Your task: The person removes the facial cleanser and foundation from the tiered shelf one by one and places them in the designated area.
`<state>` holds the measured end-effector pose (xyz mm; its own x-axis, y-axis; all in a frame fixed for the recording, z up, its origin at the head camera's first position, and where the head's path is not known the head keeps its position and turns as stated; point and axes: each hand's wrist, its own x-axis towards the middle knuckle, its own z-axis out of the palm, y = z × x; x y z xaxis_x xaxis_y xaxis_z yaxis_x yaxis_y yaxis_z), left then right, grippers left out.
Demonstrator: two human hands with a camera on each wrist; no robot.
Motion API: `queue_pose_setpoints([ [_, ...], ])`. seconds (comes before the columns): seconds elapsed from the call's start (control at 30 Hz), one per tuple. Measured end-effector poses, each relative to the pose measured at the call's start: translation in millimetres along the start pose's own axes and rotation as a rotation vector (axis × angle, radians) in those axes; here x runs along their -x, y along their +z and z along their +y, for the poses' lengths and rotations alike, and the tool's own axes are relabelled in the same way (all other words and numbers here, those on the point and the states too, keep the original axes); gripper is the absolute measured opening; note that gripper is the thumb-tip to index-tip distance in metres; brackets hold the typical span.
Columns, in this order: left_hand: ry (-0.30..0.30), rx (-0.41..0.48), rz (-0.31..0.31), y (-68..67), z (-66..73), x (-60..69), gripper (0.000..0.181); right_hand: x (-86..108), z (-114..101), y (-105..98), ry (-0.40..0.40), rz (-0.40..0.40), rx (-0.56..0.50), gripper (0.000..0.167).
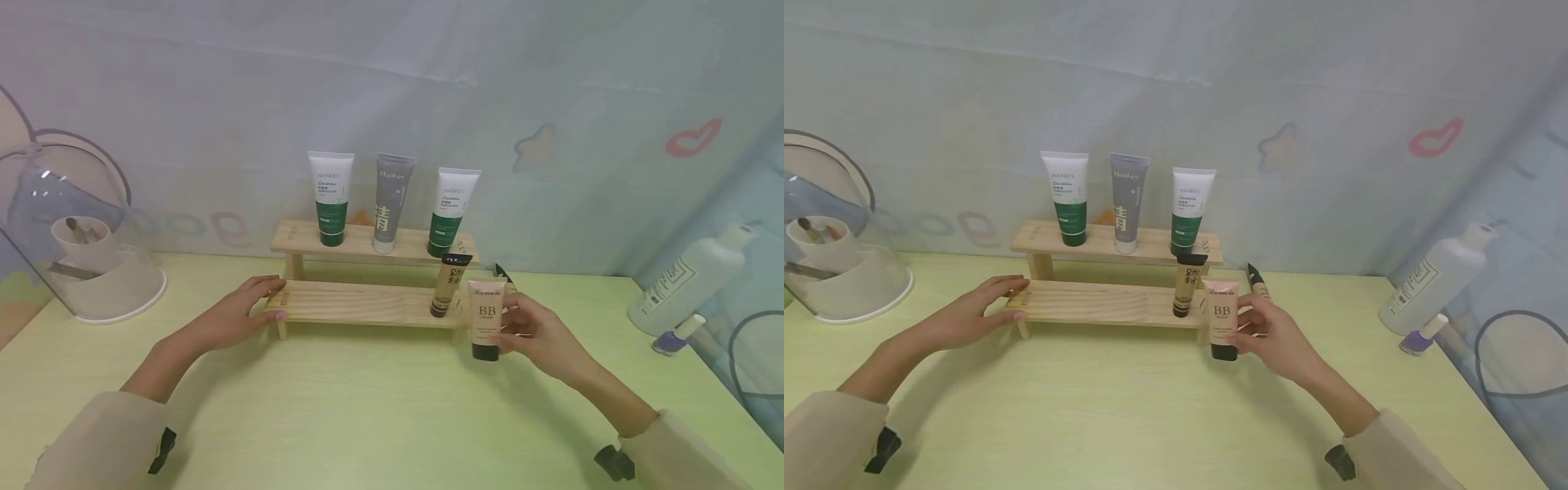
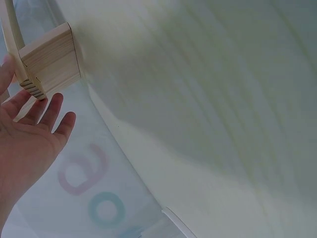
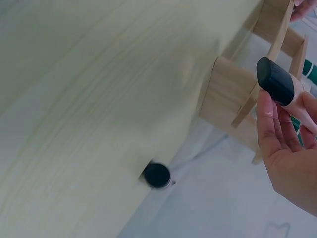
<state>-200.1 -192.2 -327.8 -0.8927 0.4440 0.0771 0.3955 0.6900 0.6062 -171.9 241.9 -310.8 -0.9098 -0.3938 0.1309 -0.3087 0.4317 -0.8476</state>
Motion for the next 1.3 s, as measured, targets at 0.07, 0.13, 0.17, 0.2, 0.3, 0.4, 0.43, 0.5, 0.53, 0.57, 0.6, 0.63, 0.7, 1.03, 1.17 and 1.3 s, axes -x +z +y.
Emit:
queue_pose_setpoints([
  [0.07,0.001,-0.003,0.0,0.0,0.3,0.4,0.062,2.3,3.4,-6.9,0.002,0.007,-0.002,0.038],
  [0.13,0.003,-0.005,0.002,-0.1,0.6,0.7,0.062,4.2,7.4,-14.6,0.013,0.017,0.004,0.039],
  [0.17,0.005,-0.005,0.002,-0.1,0.7,1.0,0.062,4.9,9.4,-18.5,0.02,0.023,0.013,0.04],
  [0.2,0.005,-0.006,0.002,-0.2,0.9,1.3,0.062,5.7,11.4,-22.4,0.029,0.03,0.022,0.04],
  [0.3,0.008,-0.006,0.002,-0.1,0.7,1.8,0.062,6.8,18.4,-34.2,0.05,0.054,0.037,0.04],
  [0.4,0.008,-0.009,0.002,0.4,0.0,1.7,0.062,7.4,25.6,-45.1,0.071,0.076,0.051,0.04],
  [0.43,0.008,-0.009,0.002,0.6,-0.2,1.6,0.062,7.5,28.0,-48.6,0.079,0.084,0.055,0.041],
  [0.5,0.006,-0.012,0.004,0.7,-0.5,1.7,0.062,7.7,33.0,-55.2,0.096,0.095,0.062,0.042],
  [0.53,0.005,-0.012,0.005,0.7,-0.5,1.8,0.062,8.0,35.4,-58.4,0.106,0.1,0.064,0.043],
  [0.57,0.004,-0.012,0.005,0.8,-0.6,1.9,0.062,8.1,38.0,-61.4,0.116,0.104,0.062,0.044],
  [0.6,0.004,-0.012,0.006,0.8,-0.6,2.0,0.062,8.2,40.4,-64.3,0.125,0.107,0.062,0.045],
  [0.63,0.003,-0.012,0.005,0.8,-0.5,2.2,0.062,8.2,43.0,-67.1,0.136,0.11,0.062,0.046],
  [0.7,0.004,-0.011,0.006,0.9,-0.6,2.2,0.062,8.1,47.9,-72.1,0.157,0.118,0.057,0.048],
  [1.03,0.02,-0.012,0.001,-0.2,-0.3,2.2,0.061,7.2,67.3,-86.8,0.269,0.104,0.04,0.055],
  [1.17,0.019,-0.016,-0.003,-0.4,0.0,1.7,0.061,6.2,74.0,-88.5,0.294,0.116,0.018,0.053],
  [1.3,0.023,-0.015,-0.002,-0.8,0.5,1.6,0.061,4.2,80.9,-88.8,0.327,0.142,-0.008,0.052],
])
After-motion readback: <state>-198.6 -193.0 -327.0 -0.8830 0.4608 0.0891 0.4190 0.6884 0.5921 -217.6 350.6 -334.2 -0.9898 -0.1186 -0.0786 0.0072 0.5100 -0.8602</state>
